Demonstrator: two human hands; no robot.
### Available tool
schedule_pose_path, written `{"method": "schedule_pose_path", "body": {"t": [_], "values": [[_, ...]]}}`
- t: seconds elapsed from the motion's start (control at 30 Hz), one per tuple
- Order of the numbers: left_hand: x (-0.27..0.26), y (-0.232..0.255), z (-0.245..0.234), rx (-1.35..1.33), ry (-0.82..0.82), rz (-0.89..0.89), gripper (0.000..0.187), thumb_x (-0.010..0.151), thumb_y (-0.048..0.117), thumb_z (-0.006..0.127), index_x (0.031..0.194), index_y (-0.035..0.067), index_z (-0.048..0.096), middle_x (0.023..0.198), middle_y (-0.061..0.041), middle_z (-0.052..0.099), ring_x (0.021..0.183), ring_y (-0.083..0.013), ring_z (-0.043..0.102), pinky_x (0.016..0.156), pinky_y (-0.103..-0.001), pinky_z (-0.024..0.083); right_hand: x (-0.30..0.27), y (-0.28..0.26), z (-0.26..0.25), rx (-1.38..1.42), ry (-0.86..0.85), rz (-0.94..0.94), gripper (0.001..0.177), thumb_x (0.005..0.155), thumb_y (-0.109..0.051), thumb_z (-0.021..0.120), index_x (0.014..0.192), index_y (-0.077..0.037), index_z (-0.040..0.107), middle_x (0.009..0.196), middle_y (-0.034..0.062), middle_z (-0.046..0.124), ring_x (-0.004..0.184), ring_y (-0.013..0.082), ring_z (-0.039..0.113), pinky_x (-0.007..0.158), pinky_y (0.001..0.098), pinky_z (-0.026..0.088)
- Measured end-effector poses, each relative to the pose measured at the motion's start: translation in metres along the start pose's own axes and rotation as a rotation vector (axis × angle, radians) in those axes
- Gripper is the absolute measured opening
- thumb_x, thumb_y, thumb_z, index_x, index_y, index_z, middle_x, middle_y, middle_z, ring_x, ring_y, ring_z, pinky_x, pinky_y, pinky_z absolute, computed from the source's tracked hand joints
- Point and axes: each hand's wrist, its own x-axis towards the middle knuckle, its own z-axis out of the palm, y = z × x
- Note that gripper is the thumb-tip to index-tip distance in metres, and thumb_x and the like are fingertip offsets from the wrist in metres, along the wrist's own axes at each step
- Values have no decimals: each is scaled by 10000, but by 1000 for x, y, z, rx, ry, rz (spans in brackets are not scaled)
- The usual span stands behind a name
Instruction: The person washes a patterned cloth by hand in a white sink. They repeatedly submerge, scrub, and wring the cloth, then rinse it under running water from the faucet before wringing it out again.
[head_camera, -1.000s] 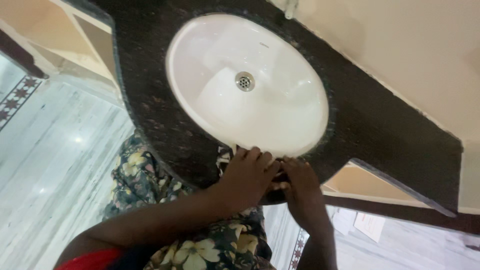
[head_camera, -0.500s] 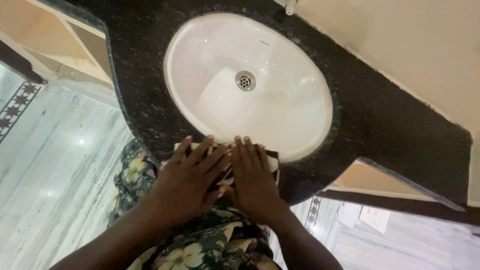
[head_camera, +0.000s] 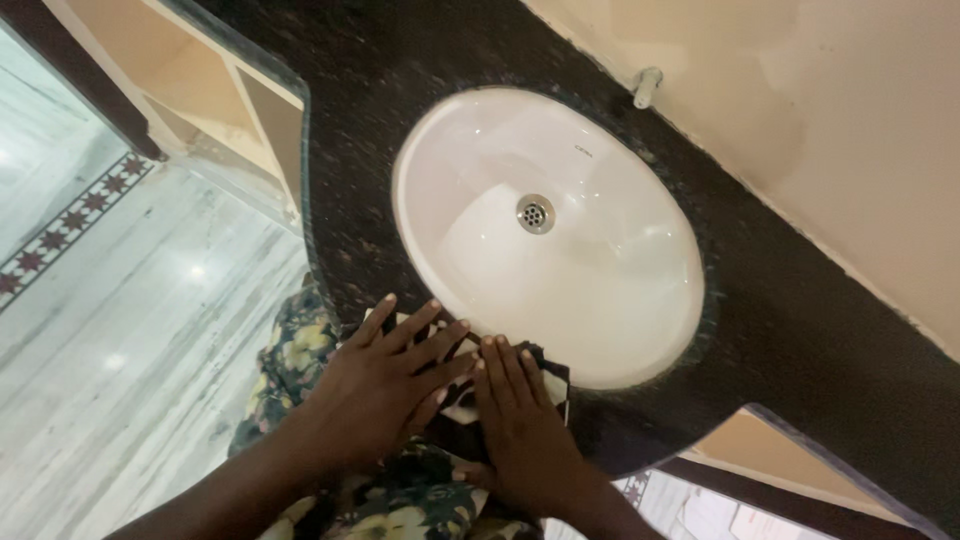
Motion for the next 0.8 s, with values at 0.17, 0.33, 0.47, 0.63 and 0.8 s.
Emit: {"method": "schedule_pose_path", "body": {"t": [0.17,0.33,0.47,0.63,0.8], "values": [[14,-31,-6,88,17,-75,417,1000,397,469,1347,250,647,1521,-94,484,1456,-341,324,1196,-637,129,36,24,-1,73,-121,-20,1127,993,-732,424,1506,243,184,1616,444,140,1549,540,103,1249,579,119],[31,-76,-17,176,15,-147,436,990,441,449,1328,251,649,1573,-64,425,1495,-326,269,1211,-617,61,91,30,6,75,-93,-26,1164,986,-735,426,1485,268,111,1580,474,107,1528,565,101,1256,558,134],[54,-112,-30,247,-37,-186,416,992,444,447,1280,257,682,1598,-43,390,1523,-314,235,1219,-629,32,138,49,23,346,-44,98,1093,1006,-642,439,1547,216,34,1639,438,95,1548,529,118,1251,519,144],[101,-152,-34,340,-106,-223,390,1001,457,463,1157,246,752,1666,-18,312,1563,-317,122,1216,-640,-9,202,77,51,771,240,120,1058,1007,-680,411,1586,122,34,1656,329,240,1573,431,241,1289,477,205],[140,-172,-30,397,-240,-292,420,1028,445,468,946,257,834,1722,26,258,1615,-295,23,1244,-618,-57,225,98,54,802,90,223,1037,997,-722,283,1618,62,11,1690,293,142,1571,419,128,1254,478,157]]}}
